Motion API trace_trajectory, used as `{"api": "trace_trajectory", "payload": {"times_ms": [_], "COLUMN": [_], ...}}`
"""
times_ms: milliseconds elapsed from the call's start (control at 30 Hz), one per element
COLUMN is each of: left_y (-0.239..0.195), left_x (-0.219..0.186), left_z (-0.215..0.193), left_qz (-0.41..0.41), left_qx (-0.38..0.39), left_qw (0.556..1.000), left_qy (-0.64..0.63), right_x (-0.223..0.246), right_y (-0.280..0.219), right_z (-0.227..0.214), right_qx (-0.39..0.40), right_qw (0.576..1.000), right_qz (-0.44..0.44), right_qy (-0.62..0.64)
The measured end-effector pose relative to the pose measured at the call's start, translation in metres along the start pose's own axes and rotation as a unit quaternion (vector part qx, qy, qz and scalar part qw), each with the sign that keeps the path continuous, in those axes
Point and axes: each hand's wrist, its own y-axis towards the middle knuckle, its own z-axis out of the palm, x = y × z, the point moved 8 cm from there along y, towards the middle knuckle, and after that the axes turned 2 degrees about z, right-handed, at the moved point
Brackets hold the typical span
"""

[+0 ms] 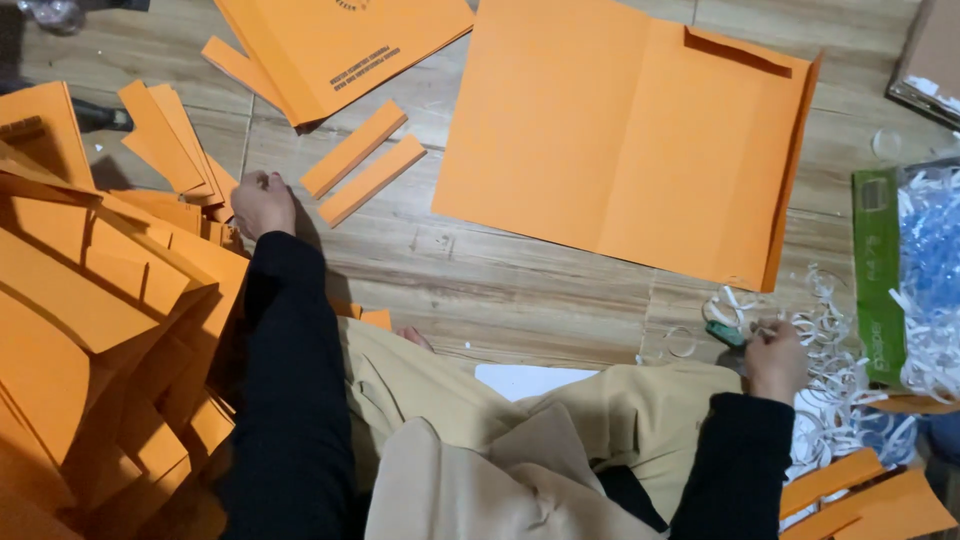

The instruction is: Assemble orange paper folders by applying adhesive strips and folding edges

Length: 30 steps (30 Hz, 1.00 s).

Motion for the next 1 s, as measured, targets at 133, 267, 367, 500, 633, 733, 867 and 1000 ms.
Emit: {"api": "trace_trajectory", "payload": {"times_ms": [133, 267, 367, 500, 633, 733, 867, 1000], "left_y": [-0.003, 0.004, 0.004, 0.011, -0.008, 0.029, 0.023, 0.014], "left_x": [0.01, 0.015, 0.013, 0.004, -0.038, 0.019, 0.011, 0.0], "left_z": [-0.043, -0.022, -0.018, -0.018, -0.059, -0.031, -0.04, -0.062], "left_qz": [0.006, -0.084, -0.081, -0.024, -0.056, -0.182, -0.136, -0.112], "left_qx": [-0.237, -0.189, -0.225, -0.237, -0.291, -0.193, -0.234, -0.375], "left_qw": [0.971, 0.956, 0.917, 0.898, 0.874, 0.927, 0.917, 0.891], "left_qy": [-0.014, 0.208, 0.319, 0.371, 0.385, 0.265, 0.293, 0.228], "right_x": [-0.038, -0.029, -0.038, 0.006, 0.055, 0.062, 0.05, 0.056], "right_y": [-0.018, -0.066, -0.074, -0.094, -0.112, -0.112, -0.096, -0.091], "right_z": [-0.048, -0.079, -0.071, -0.093, -0.112, -0.111, -0.101, -0.096], "right_qx": [-0.171, -0.28, -0.279, -0.336, -0.314, -0.24, -0.201, -0.18], "right_qw": [0.985, 0.958, 0.958, 0.923, 0.92, 0.948, 0.956, 0.96], "right_qz": [-0.022, -0.018, -0.073, -0.184, -0.232, -0.19, -0.163, -0.18], "right_qy": [-0.003, -0.066, 0.004, -0.028, 0.036, 0.082, 0.136, 0.116]}}
